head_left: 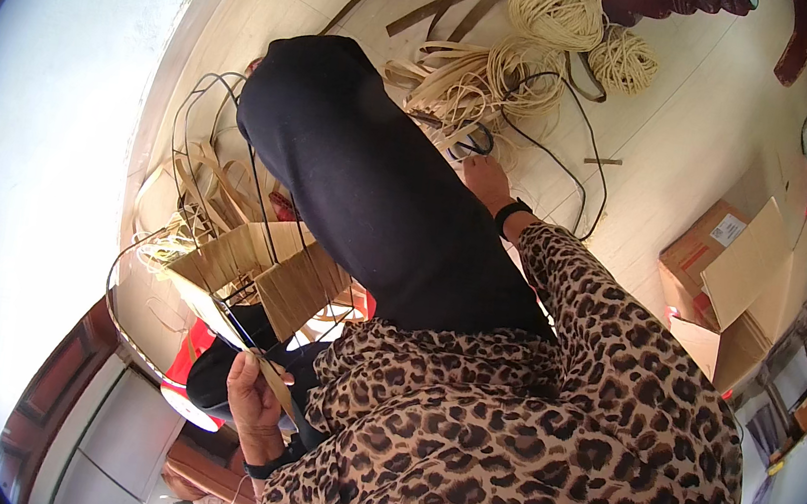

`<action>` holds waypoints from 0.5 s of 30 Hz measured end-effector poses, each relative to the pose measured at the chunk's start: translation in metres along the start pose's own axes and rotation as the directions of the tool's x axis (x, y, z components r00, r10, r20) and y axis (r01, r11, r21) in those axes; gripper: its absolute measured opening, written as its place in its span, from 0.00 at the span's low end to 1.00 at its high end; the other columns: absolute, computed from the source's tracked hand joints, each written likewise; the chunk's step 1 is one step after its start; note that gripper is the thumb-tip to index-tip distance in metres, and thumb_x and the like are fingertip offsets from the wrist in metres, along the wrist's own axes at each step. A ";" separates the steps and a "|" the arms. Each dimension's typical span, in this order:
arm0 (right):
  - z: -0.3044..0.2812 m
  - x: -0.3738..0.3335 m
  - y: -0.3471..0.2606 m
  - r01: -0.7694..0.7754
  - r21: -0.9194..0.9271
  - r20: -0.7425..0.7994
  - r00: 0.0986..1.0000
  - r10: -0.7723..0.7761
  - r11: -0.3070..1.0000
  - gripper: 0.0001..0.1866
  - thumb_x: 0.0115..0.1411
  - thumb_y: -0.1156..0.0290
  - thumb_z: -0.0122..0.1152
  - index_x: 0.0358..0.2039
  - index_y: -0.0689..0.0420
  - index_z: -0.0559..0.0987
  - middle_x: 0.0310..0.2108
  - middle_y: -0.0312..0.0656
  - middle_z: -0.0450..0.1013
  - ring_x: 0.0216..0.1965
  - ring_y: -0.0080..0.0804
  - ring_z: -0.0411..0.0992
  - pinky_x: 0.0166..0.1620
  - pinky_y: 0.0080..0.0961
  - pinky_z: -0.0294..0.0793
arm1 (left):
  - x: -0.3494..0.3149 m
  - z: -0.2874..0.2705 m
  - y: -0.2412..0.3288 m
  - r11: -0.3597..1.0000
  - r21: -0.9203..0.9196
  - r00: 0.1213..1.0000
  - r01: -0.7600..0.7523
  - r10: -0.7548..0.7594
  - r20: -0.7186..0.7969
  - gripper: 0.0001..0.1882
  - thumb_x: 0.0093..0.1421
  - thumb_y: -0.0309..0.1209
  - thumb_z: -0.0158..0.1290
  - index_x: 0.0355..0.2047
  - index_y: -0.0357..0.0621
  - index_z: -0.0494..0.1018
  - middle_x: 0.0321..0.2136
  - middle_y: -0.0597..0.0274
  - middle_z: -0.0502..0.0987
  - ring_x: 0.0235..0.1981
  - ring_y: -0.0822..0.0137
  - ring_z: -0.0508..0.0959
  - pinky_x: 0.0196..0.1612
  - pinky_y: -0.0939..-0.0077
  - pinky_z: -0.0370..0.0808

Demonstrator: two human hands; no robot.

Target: The person weaves strips of bamboo through a metal frame to form a basket, using scissors to trim the strips as needed.

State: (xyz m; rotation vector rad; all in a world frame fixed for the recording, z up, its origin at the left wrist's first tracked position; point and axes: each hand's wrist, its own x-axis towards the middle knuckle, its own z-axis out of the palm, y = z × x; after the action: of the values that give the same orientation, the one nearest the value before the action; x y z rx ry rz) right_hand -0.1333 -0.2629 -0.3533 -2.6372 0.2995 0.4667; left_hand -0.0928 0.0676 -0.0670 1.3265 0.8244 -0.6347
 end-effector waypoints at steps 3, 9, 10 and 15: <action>-0.015 0.000 -0.008 -0.117 0.061 0.096 0.989 0.110 0.991 0.13 0.46 0.67 0.52 0.31 0.60 0.69 0.29 0.46 0.66 0.34 0.39 0.66 0.35 0.31 0.68 | 0.000 -0.001 -0.001 0.999 0.032 0.999 -0.021 0.021 -0.028 0.07 0.56 0.30 0.42 0.28 0.37 0.66 0.17 0.50 0.72 0.05 0.72 0.64 0.13 0.83 0.66; -0.025 -0.023 -0.005 -0.119 0.338 0.103 0.991 0.089 0.934 0.11 0.47 0.68 0.48 0.31 0.60 0.69 0.27 0.48 0.67 0.32 0.43 0.66 0.35 0.32 0.68 | 0.000 0.001 0.001 0.999 0.034 0.999 0.002 0.000 -0.051 0.08 0.56 0.30 0.42 0.27 0.37 0.65 0.16 0.49 0.71 0.05 0.72 0.64 0.11 0.84 0.63; -0.023 -0.028 -0.003 -0.038 0.363 -0.065 0.996 0.066 0.931 0.12 0.48 0.68 0.48 0.31 0.60 0.69 0.27 0.49 0.68 0.31 0.44 0.67 0.35 0.33 0.68 | 0.000 0.003 0.001 0.999 0.052 0.998 -0.002 0.006 -0.070 0.08 0.56 0.30 0.42 0.28 0.37 0.65 0.16 0.49 0.71 0.05 0.72 0.63 0.10 0.85 0.62; -0.015 -0.034 0.003 -0.138 0.349 0.226 0.972 0.060 0.927 0.18 0.50 0.56 0.43 0.27 0.60 0.71 0.23 0.51 0.69 0.27 0.48 0.68 0.31 0.37 0.67 | 0.003 0.000 0.001 0.997 0.072 0.998 -0.014 0.018 -0.059 0.08 0.56 0.30 0.42 0.28 0.37 0.65 0.15 0.49 0.71 0.05 0.72 0.63 0.09 0.85 0.61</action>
State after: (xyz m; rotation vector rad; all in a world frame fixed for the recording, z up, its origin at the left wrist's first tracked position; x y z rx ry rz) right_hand -0.1616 -0.2680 -0.3290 -2.1979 0.4098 0.6529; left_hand -0.0901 0.0683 -0.0690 1.4218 0.8453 -0.6193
